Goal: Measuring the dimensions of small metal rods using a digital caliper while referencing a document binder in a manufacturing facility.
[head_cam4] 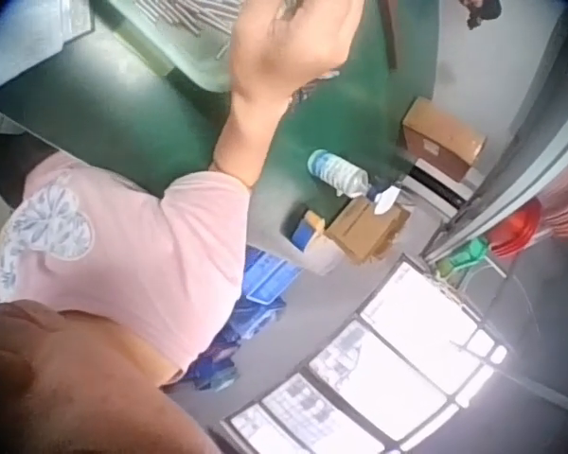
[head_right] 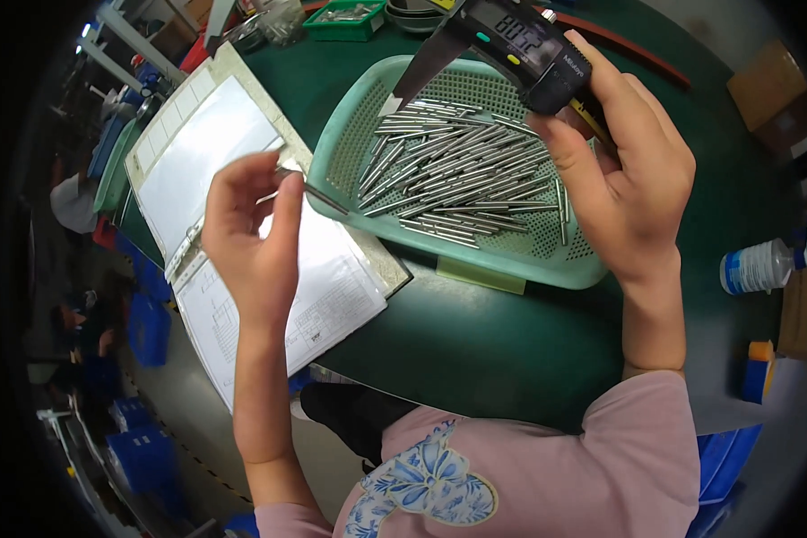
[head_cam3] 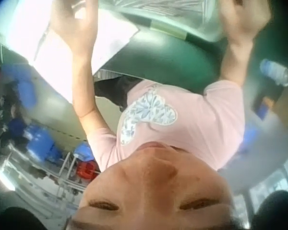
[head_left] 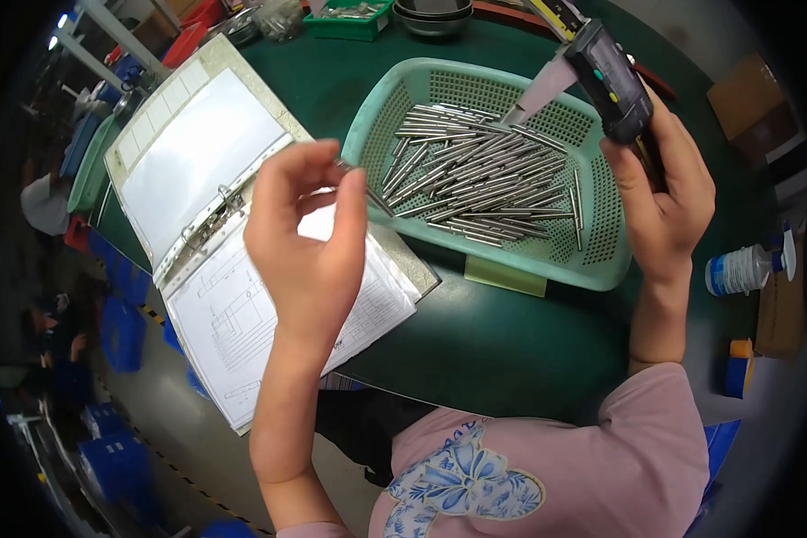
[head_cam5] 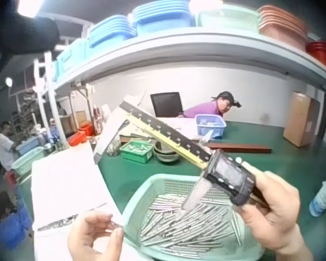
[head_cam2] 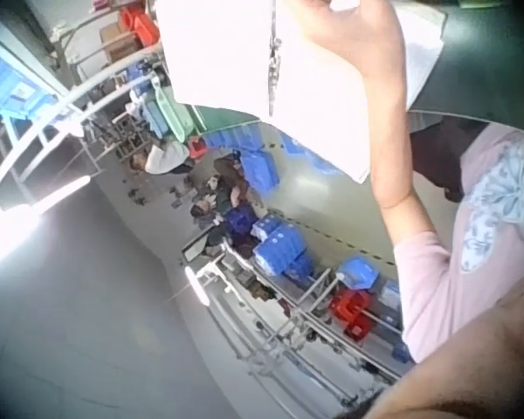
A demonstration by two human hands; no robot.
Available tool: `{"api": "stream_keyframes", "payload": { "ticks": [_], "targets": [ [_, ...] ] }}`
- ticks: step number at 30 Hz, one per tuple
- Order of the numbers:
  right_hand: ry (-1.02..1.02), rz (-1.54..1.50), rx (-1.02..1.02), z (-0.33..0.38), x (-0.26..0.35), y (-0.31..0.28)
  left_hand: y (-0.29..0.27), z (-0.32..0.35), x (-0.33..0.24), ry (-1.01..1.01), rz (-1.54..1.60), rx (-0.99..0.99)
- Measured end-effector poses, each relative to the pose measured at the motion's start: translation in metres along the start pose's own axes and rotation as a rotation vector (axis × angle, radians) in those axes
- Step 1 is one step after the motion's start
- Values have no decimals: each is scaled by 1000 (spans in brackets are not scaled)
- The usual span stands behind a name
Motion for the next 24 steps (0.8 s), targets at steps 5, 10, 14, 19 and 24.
{"api": "stream_keyframes", "payload": {
  "ticks": [5, 10, 14, 19, 24],
  "targets": [
    [106, 63, 58, 3, -28, -15, 50, -43, 16, 184, -799, 515],
    [161, 115, 114, 4, -43, -19, 91, -49, 25, 249, -986, 716],
    [144, 27, 77, -5, -39, -19, 125, -53, 18, 356, -672, 930],
    [146, 10, 71, -5, -39, -19, 139, -55, 27, 402, -826, 956],
    [189, 92, 57, 5, -45, -18, 141, -53, 32, 374, -801, 952]
  ]
}}
Point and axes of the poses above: each hand's wrist, its own z-axis away from the middle knuckle, its own y-axis out of the palm, x = y × z, the point moved 1 cm from there along -z, towards the middle knuckle, and after that the axes turned 10 degrees about x, right-handed, at the moved point
